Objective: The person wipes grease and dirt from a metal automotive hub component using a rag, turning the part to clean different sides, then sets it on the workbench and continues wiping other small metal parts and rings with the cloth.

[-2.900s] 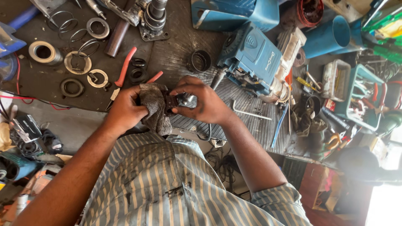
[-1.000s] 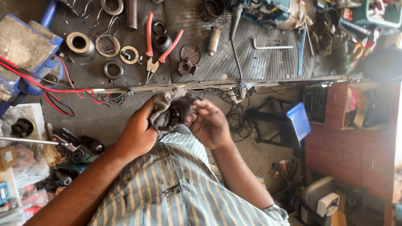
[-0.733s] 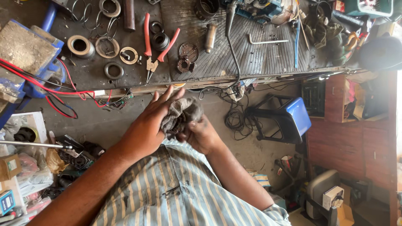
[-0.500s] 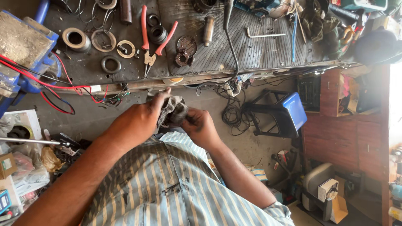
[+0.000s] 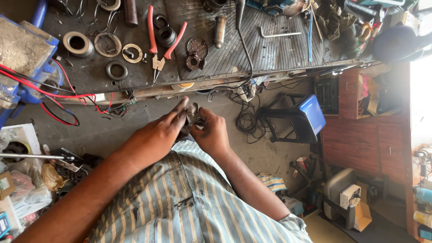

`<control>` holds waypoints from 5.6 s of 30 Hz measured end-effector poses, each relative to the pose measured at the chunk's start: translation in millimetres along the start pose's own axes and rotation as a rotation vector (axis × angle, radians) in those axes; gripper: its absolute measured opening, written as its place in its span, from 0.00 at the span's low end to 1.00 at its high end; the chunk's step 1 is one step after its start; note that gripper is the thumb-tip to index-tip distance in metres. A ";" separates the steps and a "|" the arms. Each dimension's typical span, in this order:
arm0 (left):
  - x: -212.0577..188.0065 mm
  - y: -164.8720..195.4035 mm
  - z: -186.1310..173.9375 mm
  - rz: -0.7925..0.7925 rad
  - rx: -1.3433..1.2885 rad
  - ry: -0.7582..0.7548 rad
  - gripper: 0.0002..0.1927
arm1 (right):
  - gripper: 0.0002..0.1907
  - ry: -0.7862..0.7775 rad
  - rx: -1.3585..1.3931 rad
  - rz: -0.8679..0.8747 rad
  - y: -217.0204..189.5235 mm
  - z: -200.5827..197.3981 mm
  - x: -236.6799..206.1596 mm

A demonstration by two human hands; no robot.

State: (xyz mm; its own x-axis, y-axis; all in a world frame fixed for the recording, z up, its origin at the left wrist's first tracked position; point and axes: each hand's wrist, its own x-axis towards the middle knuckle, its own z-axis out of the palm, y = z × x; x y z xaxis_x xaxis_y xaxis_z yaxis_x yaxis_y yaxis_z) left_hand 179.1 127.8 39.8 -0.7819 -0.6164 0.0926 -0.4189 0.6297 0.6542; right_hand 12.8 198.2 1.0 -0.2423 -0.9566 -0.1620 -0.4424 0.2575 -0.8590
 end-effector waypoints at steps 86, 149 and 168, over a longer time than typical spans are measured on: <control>168.9 -13.6 67.4 -0.555 -0.593 0.435 0.06 | 0.20 -0.256 1.044 -0.163 81.6 -123.0 129.0; 195.0 26.1 81.1 0.028 0.245 0.321 0.13 | 0.17 -0.298 1.150 0.406 104.8 -166.3 130.9; 200.8 28.1 68.0 -0.338 -0.284 0.543 0.02 | 0.19 -0.493 1.378 0.289 111.3 -173.9 134.6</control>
State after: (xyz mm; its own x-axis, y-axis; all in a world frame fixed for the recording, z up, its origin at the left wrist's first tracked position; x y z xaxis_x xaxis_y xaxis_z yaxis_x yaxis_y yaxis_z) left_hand -21.1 53.9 25.7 -0.2579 -0.9523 0.1630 -0.4038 0.2595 0.8773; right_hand -219.2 121.9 -31.9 0.2559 -0.9175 -0.3046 0.7795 0.3822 -0.4962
